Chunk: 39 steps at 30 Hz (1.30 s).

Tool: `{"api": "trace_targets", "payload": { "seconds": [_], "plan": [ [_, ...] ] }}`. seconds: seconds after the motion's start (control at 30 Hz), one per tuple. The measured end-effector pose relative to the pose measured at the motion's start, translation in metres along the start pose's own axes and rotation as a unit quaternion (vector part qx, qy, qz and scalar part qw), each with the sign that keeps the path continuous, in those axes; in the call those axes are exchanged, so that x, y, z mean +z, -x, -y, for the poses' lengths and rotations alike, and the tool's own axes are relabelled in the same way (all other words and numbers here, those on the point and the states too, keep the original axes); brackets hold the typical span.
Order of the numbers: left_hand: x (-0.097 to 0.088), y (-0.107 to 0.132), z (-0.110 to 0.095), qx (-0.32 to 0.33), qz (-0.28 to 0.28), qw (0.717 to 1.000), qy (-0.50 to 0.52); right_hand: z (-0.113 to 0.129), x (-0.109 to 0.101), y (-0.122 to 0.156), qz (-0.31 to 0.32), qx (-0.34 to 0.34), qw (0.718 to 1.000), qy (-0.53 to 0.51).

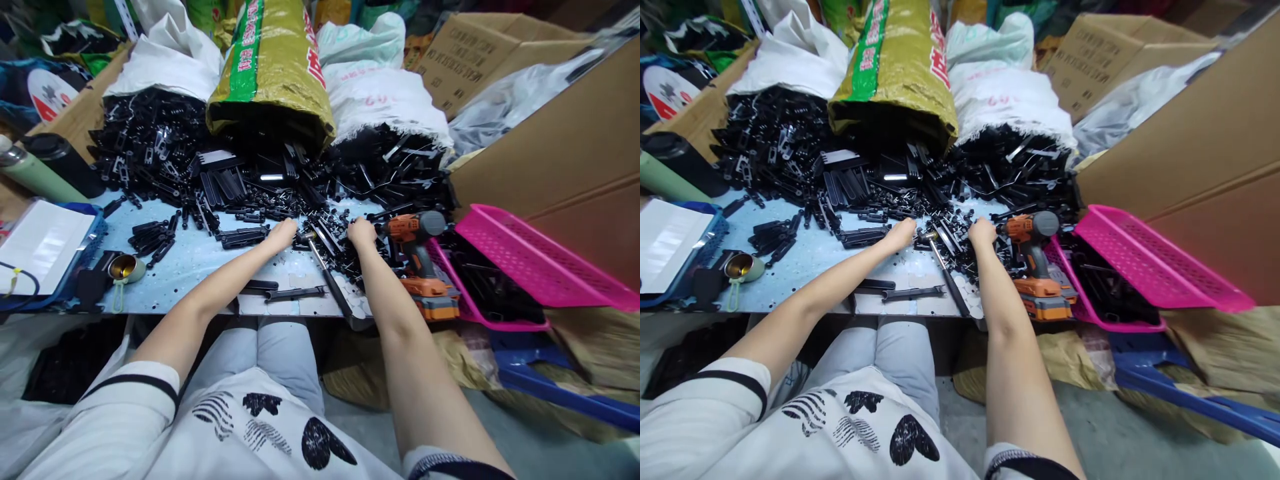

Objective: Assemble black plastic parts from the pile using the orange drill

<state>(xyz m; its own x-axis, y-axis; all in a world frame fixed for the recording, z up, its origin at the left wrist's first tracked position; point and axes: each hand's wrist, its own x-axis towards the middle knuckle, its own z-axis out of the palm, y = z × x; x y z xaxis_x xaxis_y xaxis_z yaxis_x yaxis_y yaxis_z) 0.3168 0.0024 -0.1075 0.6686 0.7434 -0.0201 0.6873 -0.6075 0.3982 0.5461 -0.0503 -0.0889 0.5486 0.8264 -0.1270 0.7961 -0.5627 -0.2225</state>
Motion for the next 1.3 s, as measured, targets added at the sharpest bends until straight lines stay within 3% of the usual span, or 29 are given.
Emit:
{"api": "trace_targets", "payload": {
  "seconds": [0.1, 0.17, 0.23, 0.33, 0.43, 0.6, 0.73, 0.83, 0.9, 1.03, 1.13, 1.23, 1.3],
  "plan": [
    [-0.016, 0.051, 0.017, 0.034, -0.126, 0.991, 0.036, 0.001, 0.001, -0.018, 0.038, 0.031, 0.999, -0.005],
    [-0.023, 0.095, 0.035, 0.047, -0.248, 0.964, 0.081, -0.001, 0.004, -0.019, 0.048, 0.037, 0.998, -0.015],
    [-0.024, 0.141, 0.053, 0.020, -0.332, 0.937, 0.110, -0.006, 0.008, -0.017, 0.054, 0.046, 0.997, -0.034],
    [-0.014, 0.196, 0.070, -0.026, -0.370, 0.922, 0.112, -0.011, 0.009, -0.012, 0.026, 0.040, 0.995, -0.086],
    [0.002, 0.224, 0.075, -0.047, -0.370, 0.923, 0.097, -0.005, 0.005, 0.002, -0.036, -0.009, 0.991, -0.130],
    [0.022, 0.229, 0.077, -0.026, -0.403, 0.914, 0.049, 0.019, 0.006, 0.063, -0.071, -0.141, 0.970, -0.183],
    [0.027, 0.226, 0.078, 0.022, -0.437, 0.899, 0.009, 0.038, 0.022, 0.123, 0.029, -0.265, 0.930, -0.255],
    [0.028, 0.231, 0.077, 0.071, -0.418, 0.905, -0.022, 0.052, 0.029, 0.153, 0.126, -0.348, 0.892, -0.259],
    [0.029, 0.236, 0.076, 0.084, -0.404, 0.910, -0.034, 0.062, 0.027, 0.163, 0.160, -0.385, 0.888, -0.194],
    [0.028, 0.241, 0.081, 0.111, -0.391, 0.913, -0.027, 0.083, 0.014, 0.172, 0.167, -0.433, 0.886, 0.005],
    [0.025, 0.240, 0.088, 0.148, -0.364, 0.919, -0.030, 0.100, 0.009, 0.179, 0.157, -0.483, 0.852, 0.125],
    [0.023, 0.239, 0.094, 0.173, -0.326, 0.929, -0.017, 0.112, 0.016, 0.181, 0.152, -0.513, 0.824, 0.188],
    [0.021, 0.239, 0.097, 0.189, -0.314, 0.930, -0.004, 0.114, 0.023, 0.178, 0.165, -0.504, 0.823, 0.202]
  ]
}}
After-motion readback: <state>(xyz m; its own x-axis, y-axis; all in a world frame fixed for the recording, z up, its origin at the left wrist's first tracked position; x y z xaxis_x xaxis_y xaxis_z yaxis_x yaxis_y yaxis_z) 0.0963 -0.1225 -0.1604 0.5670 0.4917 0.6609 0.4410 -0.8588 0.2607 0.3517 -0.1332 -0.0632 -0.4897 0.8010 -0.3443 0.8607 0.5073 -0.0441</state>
